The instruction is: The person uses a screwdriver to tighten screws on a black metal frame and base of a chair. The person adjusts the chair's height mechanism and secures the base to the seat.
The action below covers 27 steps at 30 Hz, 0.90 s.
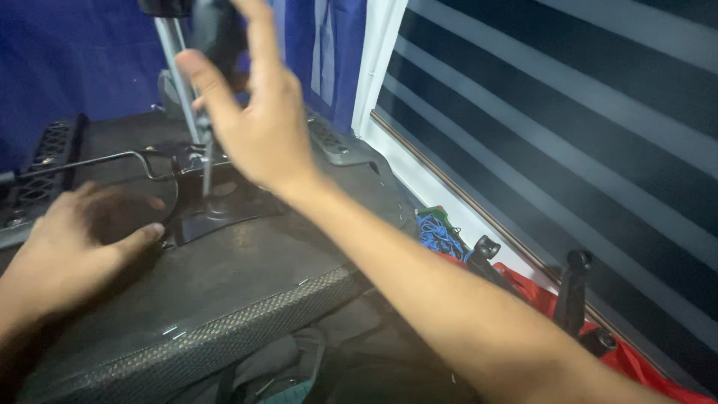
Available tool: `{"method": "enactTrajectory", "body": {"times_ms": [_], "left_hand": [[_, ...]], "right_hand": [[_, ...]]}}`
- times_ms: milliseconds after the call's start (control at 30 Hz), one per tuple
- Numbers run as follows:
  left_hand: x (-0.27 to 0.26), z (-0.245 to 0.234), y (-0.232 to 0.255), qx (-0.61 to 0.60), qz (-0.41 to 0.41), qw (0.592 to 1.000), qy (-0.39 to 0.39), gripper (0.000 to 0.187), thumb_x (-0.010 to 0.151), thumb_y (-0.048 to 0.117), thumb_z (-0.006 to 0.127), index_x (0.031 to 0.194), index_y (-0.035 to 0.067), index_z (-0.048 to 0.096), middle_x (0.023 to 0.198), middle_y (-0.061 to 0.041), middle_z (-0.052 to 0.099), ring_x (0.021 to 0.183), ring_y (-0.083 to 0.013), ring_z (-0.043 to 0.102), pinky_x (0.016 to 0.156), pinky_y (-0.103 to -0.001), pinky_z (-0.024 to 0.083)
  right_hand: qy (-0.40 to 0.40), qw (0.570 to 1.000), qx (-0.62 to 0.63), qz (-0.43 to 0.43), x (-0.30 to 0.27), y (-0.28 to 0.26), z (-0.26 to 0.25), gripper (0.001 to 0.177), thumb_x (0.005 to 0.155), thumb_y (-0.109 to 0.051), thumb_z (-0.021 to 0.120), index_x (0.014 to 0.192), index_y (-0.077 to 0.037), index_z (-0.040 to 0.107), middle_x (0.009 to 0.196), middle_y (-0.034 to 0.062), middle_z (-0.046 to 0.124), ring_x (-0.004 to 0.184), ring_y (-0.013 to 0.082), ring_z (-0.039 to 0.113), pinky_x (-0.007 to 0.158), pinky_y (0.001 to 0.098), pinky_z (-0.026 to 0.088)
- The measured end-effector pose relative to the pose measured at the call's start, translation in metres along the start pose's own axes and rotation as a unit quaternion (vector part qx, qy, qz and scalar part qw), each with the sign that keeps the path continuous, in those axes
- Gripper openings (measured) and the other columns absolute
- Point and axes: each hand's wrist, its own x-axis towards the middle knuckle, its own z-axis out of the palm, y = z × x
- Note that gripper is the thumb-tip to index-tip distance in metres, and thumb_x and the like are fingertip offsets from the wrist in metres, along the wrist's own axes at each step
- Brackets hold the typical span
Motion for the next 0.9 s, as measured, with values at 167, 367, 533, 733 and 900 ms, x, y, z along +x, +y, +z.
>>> {"method": "enactTrajectory", "body": {"times_ms": [167, 367, 533, 733, 900], "left_hand": [[0.005, 0.017, 0.055, -0.056, 0.096, 0.992, 0.063, 0.027, 0.083, 0.029, 0.074, 0.104, 0.011, 0.076, 0.107, -0.013, 0.075, 0.107, -0.0320, 0.069, 0.095, -0.045, 0.052], [0.023, 0.044, 0.124, -0.086, 0.036, 0.995, -0.042, 0.034, 0.083, 0.036, 0.077, 0.109, 0.016, 0.080, 0.104, -0.006, 0.079, 0.098, -0.0272, 0.075, 0.088, -0.041, 0.055], [0.029, 0.046, 0.127, -0.124, 0.035, 0.991, -0.044, 0.033, 0.081, 0.034, 0.079, 0.109, 0.016, 0.081, 0.096, -0.005, 0.081, 0.089, -0.0243, 0.078, 0.086, -0.038, 0.057], [0.024, 0.052, 0.123, -0.133, 0.013, 0.990, -0.036, 0.028, 0.082, 0.032, 0.079, 0.106, 0.019, 0.083, 0.096, -0.008, 0.081, 0.087, -0.0250, 0.078, 0.085, -0.037, 0.058], [0.024, 0.050, 0.124, -0.119, 0.014, 0.992, -0.027, 0.027, 0.082, 0.034, 0.078, 0.103, 0.019, 0.084, 0.095, -0.009, 0.081, 0.087, -0.0259, 0.078, 0.084, -0.038, 0.057]], "right_hand": [[0.029, 0.998, -0.064, -0.009, 0.012, 0.012, -0.047, 0.061, 0.112, -0.034, 0.064, 0.158, -0.016, 0.028, 0.090, 0.0037, 0.071, 0.071, 0.0108, 0.074, 0.067, 0.0252, 0.060], [0.006, 0.996, -0.094, 0.004, -0.008, 0.002, -0.074, 0.059, 0.114, -0.032, 0.063, 0.159, -0.016, 0.029, 0.101, 0.0059, 0.067, 0.071, 0.0115, 0.070, 0.068, 0.0249, 0.061], [-0.005, 0.995, -0.098, 0.006, -0.015, -0.006, -0.079, 0.058, 0.115, -0.030, 0.062, 0.160, -0.017, 0.029, 0.107, 0.0069, 0.065, 0.074, 0.0117, 0.071, 0.071, 0.0248, 0.062], [0.000, 0.995, -0.103, 0.000, -0.018, -0.009, -0.078, 0.057, 0.114, -0.030, 0.061, 0.159, -0.015, 0.029, 0.139, 0.0098, 0.060, 0.078, 0.0135, 0.073, 0.075, 0.0255, 0.064], [-0.002, 0.992, -0.123, -0.015, -0.018, -0.015, -0.075, 0.056, 0.114, -0.028, 0.060, 0.158, -0.014, 0.029, 0.163, 0.0126, 0.042, 0.082, 0.0151, 0.075, 0.081, 0.0271, 0.064]]}}
